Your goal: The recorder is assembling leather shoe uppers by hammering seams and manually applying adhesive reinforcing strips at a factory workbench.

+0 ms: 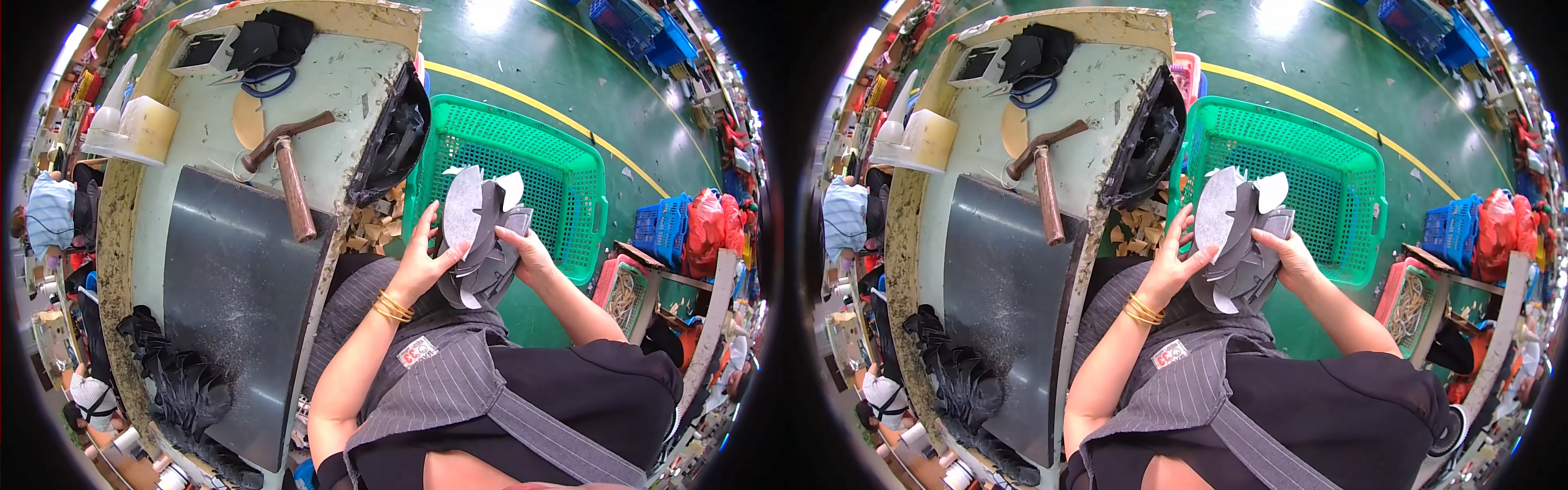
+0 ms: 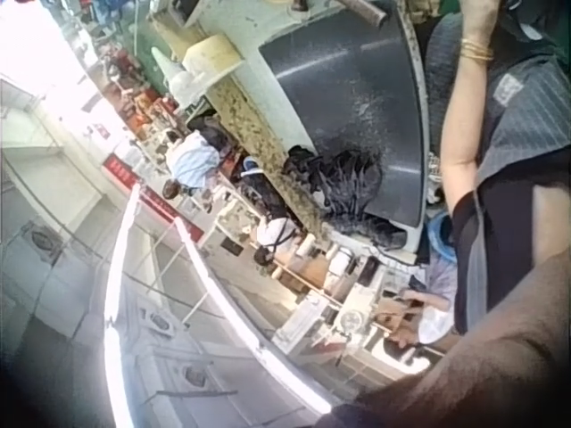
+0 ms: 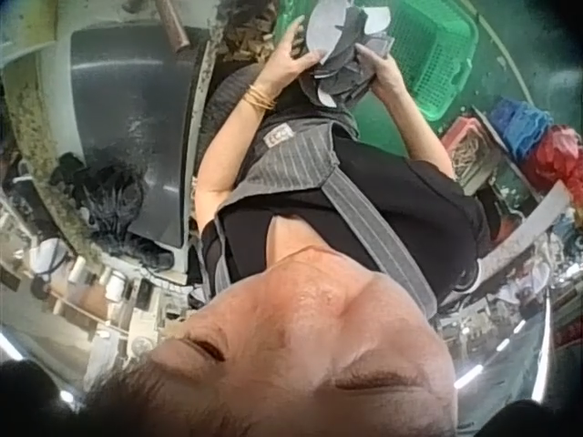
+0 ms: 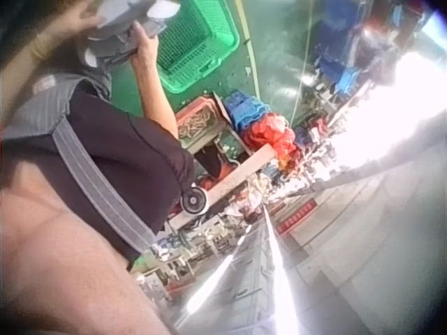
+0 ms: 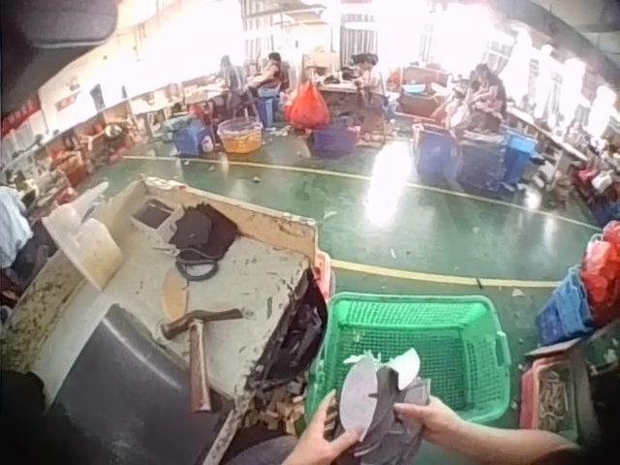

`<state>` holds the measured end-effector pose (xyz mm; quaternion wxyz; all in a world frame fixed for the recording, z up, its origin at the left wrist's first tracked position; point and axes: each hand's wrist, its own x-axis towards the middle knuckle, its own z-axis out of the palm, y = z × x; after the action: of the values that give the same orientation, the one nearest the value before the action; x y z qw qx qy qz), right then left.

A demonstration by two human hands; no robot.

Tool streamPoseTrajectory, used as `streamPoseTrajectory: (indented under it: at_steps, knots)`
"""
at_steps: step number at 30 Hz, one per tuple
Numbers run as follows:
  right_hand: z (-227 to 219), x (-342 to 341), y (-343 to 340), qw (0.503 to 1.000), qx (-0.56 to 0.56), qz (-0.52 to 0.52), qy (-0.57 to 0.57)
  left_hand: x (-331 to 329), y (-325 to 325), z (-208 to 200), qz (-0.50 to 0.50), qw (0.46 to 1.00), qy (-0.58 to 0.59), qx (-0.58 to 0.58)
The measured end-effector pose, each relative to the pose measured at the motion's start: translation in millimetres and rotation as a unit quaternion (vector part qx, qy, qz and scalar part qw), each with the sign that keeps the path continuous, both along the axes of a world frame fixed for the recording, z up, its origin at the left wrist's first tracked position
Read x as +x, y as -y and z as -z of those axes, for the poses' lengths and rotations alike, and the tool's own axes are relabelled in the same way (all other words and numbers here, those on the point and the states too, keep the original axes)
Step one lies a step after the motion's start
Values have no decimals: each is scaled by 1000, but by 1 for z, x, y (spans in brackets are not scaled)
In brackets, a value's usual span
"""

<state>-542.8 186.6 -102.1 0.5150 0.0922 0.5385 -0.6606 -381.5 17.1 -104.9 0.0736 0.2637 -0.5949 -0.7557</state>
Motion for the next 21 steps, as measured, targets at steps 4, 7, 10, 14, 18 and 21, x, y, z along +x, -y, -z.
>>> streamPoseTrajectory:
  at_steps: [4, 7, 10, 14, 18, 21]
  knots:
    - [-17, -2, -9, 999, 1, 0, -50, -3, -4, -9, -6, 993, -43, 109]
    - [-30, 0, -16, 993, -6, -11, -121, -8, -14, -20, 19, 988, -105, 112]
    - [-21, -12, -30, 987, -78, -14, -143, -11, -28, -18, 27, 989, -141, -30]
    - [-27, -17, -30, 976, -136, -35, -169, -6, -34, -38, 34, 982, -170, -70]
    - [-51, -16, -23, 968, -143, -46, -201, 1, -23, -66, 39, 972, -189, -133]
    - [-84, -13, 8, 958, -179, -52, -217, 10, -3, -101, 28, 977, -189, -99]
